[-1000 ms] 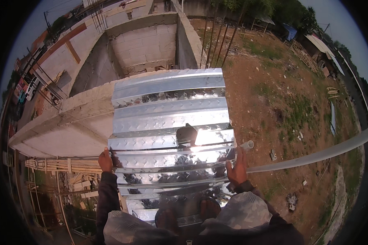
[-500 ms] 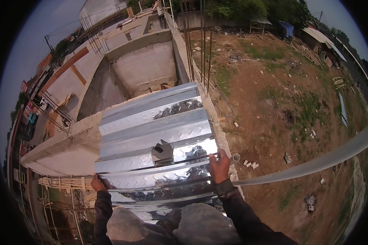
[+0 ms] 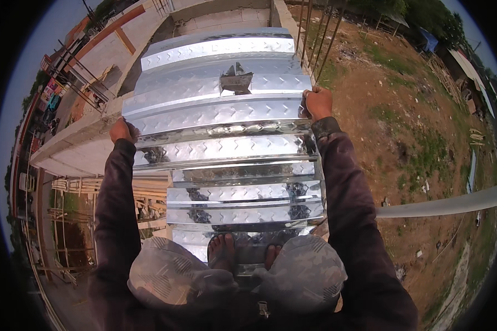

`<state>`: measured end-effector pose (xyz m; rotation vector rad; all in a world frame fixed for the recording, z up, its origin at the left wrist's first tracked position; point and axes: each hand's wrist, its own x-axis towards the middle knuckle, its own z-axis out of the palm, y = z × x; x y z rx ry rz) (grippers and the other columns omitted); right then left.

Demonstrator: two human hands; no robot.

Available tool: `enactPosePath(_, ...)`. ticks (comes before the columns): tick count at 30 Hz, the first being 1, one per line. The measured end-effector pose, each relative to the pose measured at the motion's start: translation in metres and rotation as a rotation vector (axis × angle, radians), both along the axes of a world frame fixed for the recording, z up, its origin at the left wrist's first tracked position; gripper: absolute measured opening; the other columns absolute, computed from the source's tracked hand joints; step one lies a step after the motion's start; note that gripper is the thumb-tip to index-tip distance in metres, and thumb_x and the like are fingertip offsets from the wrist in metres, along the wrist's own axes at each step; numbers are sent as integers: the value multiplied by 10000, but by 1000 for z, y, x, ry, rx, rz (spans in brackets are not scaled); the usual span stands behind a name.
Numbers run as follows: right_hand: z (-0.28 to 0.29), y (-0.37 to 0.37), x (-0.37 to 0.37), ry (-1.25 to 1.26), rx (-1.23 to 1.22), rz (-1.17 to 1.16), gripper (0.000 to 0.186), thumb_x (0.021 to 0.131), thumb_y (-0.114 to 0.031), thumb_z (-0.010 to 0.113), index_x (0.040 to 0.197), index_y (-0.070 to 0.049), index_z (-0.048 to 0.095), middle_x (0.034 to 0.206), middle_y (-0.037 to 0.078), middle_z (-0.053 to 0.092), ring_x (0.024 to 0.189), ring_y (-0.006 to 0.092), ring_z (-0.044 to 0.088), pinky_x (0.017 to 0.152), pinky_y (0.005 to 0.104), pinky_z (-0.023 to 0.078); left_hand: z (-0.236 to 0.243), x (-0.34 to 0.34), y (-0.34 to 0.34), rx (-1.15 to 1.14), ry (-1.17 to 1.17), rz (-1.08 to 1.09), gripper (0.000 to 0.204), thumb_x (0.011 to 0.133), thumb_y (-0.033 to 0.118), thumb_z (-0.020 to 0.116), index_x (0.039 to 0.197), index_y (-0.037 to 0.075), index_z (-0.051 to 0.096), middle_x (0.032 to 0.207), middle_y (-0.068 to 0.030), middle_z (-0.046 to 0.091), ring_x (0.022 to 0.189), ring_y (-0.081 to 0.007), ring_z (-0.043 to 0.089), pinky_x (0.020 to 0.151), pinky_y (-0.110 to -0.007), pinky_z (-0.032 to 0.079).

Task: The person positions a corrugated metal sheet on a rooftop structure and secures it using a hammer and nails. They repeatedly align the sheet and hammer nails into the ridges to fasten it in place.

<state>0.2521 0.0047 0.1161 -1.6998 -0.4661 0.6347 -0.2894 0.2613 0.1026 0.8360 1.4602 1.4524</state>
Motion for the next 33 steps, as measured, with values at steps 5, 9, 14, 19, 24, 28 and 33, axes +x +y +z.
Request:
enactPosePath(5, -51, 20, 32, -297, -26, -75, 223, 804, -157, 706, 824, 65, 693, 702, 165, 681, 601, 255, 666, 575, 383, 507, -19, 22, 56, 31, 344, 75, 383, 866, 342, 632, 798, -27, 704, 756, -116, 689, 644, -242, 661, 633, -384, 513)
enactPosePath(9, -59, 22, 32, -347, -88, -81, 263, 796, -192, 727, 805, 68, 694, 711, 164, 683, 612, 243, 655, 578, 381, 485, -49, 38, 51, -67, 534, 29, 423, 895, 357, 600, 884, -48, 721, 931, -190, 725, 852, -309, 686, 785, -395, 506)
enactPosePath(14, -59, 30, 34, -517, -201, -50, 300, 793, -237, 747, 791, 57, 686, 713, 176, 684, 658, 258, 673, 621, 395, 500, -109, 31, 53, -121, 469, 53, 452, 916, 386, 581, 938, -41, 728, 1024, -205, 716, 1001, -362, 661, 874, -408, 480)
enactPosePath(19, -72, 29, 48, -617, -307, 52, 341, 804, -282, 745, 871, 49, 695, 797, 211, 706, 750, 324, 698, 689, 424, 519, -174, 26, 56, -180, 351, -23, 462, 934, 388, 566, 968, -44, 726, 1058, -208, 709, 1019, -376, 653, 895, -410, 471)
enactPosePath(24, -82, 24, 64, -696, -381, 18, 317, 834, -259, 738, 893, 44, 667, 819, 176, 707, 767, 285, 694, 717, 401, 528, -186, 37, 57, -161, 168, -74, 428, 954, 339, 554, 962, -55, 720, 1018, -196, 718, 938, -332, 668, 850, -389, 479)
enactPosePath(28, -79, 36, 36, -190, -44, 31, 224, 858, -178, 729, 863, 37, 667, 756, 118, 686, 577, 175, 631, 542, 344, 509, -163, 21, 58, -28, 187, -37, 367, 950, 279, 569, 906, -60, 702, 886, -161, 716, 760, -252, 661, 706, -355, 495)
enactPosePath(33, -64, 50, 52, -242, -82, 9, 209, 863, -166, 717, 854, 37, 669, 710, 106, 675, 547, 165, 622, 497, 331, 485, -113, 42, 64, -118, -58, -156, 298, 940, 244, 588, 743, 26, 634, 660, -91, 617, 527, -202, 593, 489, -359, 452)
